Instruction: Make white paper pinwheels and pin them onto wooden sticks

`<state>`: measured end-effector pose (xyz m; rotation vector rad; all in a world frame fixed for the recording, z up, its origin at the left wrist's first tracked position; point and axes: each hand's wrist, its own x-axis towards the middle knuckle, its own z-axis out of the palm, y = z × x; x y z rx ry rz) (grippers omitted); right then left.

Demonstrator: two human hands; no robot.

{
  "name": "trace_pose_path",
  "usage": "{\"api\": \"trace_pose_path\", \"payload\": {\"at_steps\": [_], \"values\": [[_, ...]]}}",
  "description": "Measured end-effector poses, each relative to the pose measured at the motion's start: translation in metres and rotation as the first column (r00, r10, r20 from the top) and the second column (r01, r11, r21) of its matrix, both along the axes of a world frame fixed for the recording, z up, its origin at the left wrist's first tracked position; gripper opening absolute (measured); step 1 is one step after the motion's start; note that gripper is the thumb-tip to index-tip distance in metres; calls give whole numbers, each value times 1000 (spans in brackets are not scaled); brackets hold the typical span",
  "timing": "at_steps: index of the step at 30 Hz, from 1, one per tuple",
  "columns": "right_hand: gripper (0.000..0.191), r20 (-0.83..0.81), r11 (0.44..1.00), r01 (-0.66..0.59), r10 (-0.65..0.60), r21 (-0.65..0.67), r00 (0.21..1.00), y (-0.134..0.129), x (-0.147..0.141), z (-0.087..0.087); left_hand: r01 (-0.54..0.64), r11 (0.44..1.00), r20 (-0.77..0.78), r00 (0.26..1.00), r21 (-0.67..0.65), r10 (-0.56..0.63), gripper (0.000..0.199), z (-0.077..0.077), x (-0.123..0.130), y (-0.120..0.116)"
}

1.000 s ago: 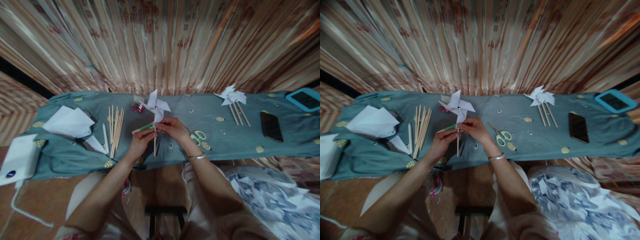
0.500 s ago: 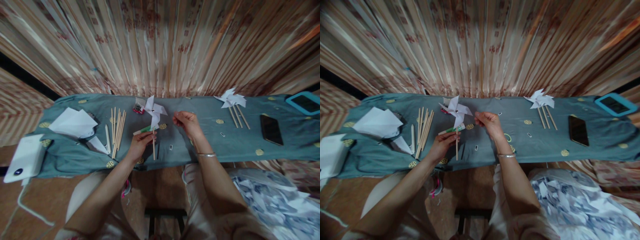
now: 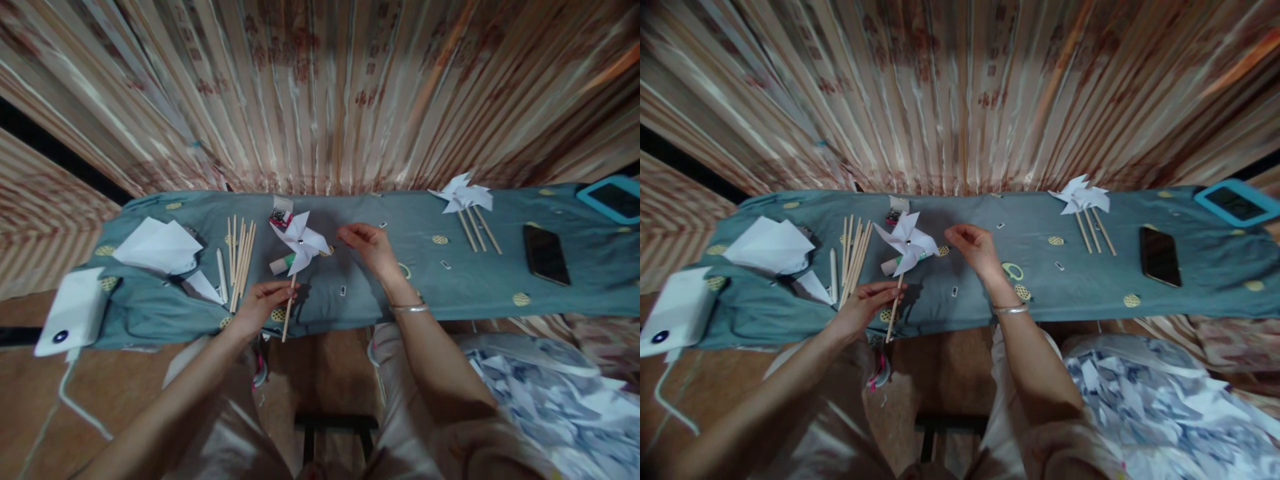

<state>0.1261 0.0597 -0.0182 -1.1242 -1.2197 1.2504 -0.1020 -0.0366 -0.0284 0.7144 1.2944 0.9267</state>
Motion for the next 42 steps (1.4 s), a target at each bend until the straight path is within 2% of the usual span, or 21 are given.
{"api": "trace_pose_path", "payload": {"at_steps": [4,7,13,21,34,42], "values": [[49,3,995,-81,81,-65,997,3,-5,-9,57,998,3,998,-5,-57,42,-6,4,0],[50,10,984,-135,137,-118,991,3,-8,-10,84,996,6,996,-7,-84,42,-6,7,2],[51,-50,974,-125,118,-187,992,2,-11,-3,90,996,8,996,24,-91,38,-9,10,3],[50,-66,976,-100,89,-192,994,2,-15,-3,50,998,-12,999,29,-50,39,-8,10,3],[50,59,976,-184,192,-121,980,-4,-22,-12,-32,994,5,999,100,32,42,-13,15,10],[50,71,962,-237,248,-136,966,-13,-28,-8,-66,990,3,998,127,66,40,-13,20,12]]}}
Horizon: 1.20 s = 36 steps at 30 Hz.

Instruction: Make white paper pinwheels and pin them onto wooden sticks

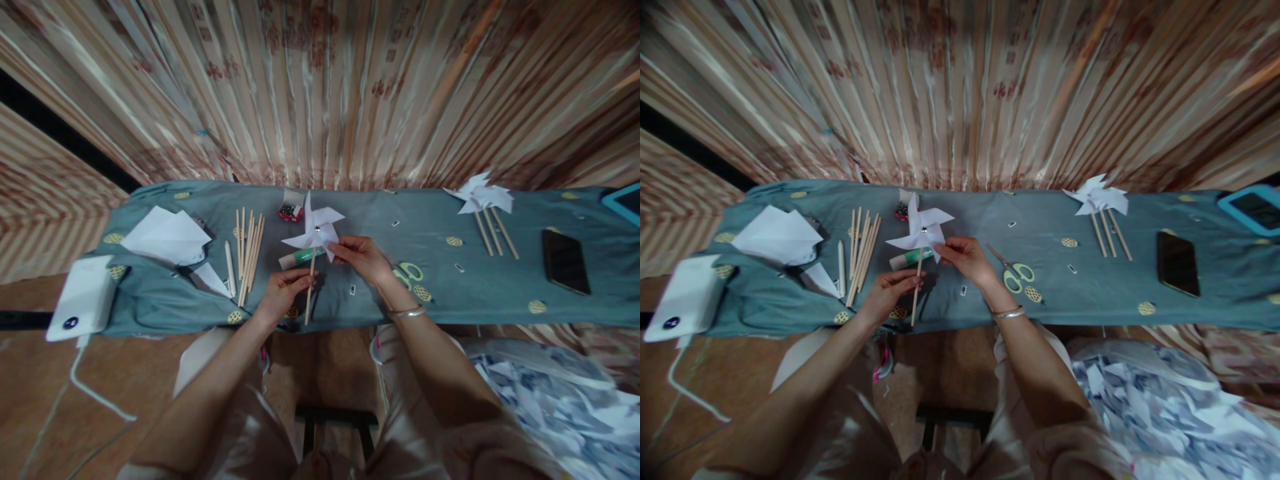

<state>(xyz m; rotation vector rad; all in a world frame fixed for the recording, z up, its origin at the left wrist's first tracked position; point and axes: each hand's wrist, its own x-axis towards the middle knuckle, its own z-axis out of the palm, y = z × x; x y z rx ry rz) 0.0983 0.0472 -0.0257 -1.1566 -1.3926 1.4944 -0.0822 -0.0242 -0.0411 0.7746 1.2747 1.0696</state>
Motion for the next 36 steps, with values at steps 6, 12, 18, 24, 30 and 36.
{"api": "trace_pose_path", "payload": {"at_steps": [6,12,18,24,30,36], "values": [[51,-52,995,-63,59,-75,997,-4,-5,4,1,1000,6,1000,9,-1,42,-2,3,2],[49,-23,991,-101,99,-86,995,-6,-8,4,5,1000,0,1000,17,-5,37,-5,6,3],[48,13,979,-197,198,-52,980,-10,-9,9,18,1000,23,1000,24,-18,37,-5,6,4],[49,-22,977,-191,190,-91,982,-3,16,17,4,1000,69,998,-12,-3,42,-1,3,3],[38,-68,954,298,-295,38,953,14,36,14,34,996,127,992,-85,-23,41,5,2,1],[42,80,962,244,-255,127,964,18,31,7,75,992,156,986,-101,-59,40,5,4,2]]}}
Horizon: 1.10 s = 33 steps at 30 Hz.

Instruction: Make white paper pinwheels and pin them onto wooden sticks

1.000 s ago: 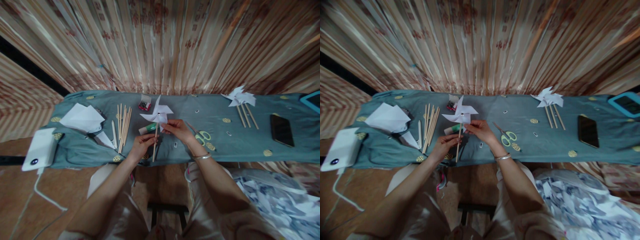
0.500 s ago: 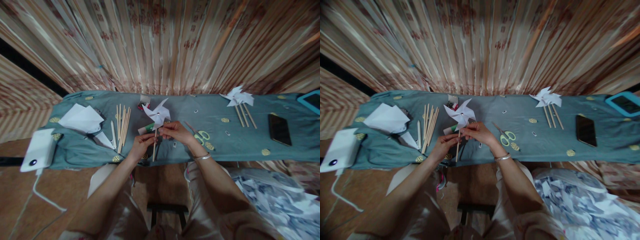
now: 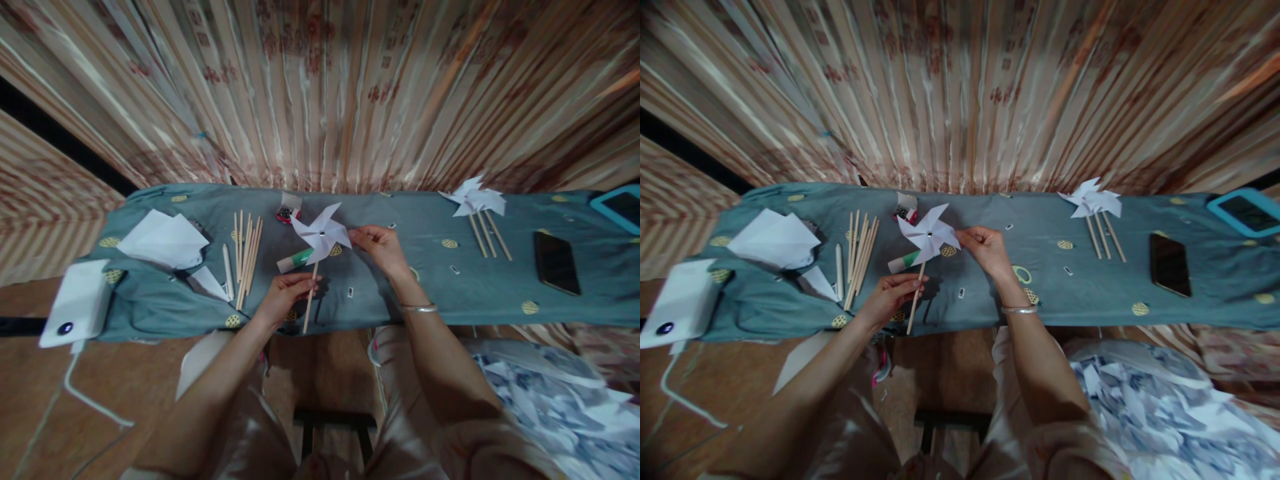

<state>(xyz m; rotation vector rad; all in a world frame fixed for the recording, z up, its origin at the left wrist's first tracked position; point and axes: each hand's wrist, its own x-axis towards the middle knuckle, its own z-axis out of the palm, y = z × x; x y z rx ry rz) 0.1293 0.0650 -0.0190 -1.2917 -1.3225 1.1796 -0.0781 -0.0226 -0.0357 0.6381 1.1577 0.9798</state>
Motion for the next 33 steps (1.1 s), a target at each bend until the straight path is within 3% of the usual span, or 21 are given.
{"api": "trace_pose_path", "payload": {"at_steps": [13,33], "values": [[49,-84,978,-183,176,-95,981,-5,-16,-2,-86,994,-2,996,68,86,41,-4,4,3],[44,-139,939,-311,292,-146,946,-18,-38,0,-107,987,-19,994,122,110,36,-6,7,4]]}}
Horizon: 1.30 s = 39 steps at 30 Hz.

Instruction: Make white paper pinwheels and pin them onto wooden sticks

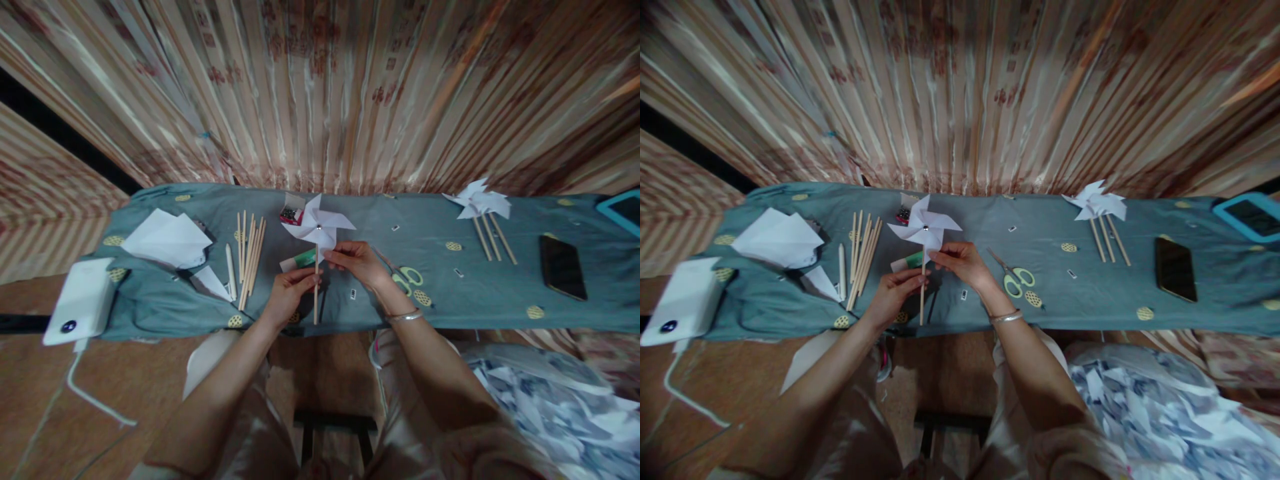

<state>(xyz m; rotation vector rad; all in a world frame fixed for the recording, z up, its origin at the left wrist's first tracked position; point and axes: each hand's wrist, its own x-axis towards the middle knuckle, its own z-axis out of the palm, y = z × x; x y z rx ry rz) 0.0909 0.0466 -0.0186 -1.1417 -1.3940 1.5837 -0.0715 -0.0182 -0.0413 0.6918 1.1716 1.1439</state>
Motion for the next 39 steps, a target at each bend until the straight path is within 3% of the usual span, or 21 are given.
{"api": "trace_pose_path", "payload": {"at_steps": [10,15,20,24,26,39], "values": [[45,21,998,-56,56,3,998,-3,-7,-3,40,999,-49,998,26,-39,40,-1,-2,-2],[49,120,994,-97,91,43,989,1,8,-1,-1,1000,-64,998,7,2,42,1,-9,-2],[50,150,997,38,-48,72,988,11,36,0,-30,1000,-49,998,-3,30,45,5,-15,-4],[49,46,962,246,-253,121,966,16,45,3,7,1000,-71,997,-16,-8,42,6,-17,-6],[49,2,949,292,-294,122,956,17,44,3,37,999,-82,996,-38,-40,39,5,-16,-8],[51,-18,969,232,-231,86,973,15,24,-2,75,996,-107,991,-38,-79,39,4,-13,-8]]}}
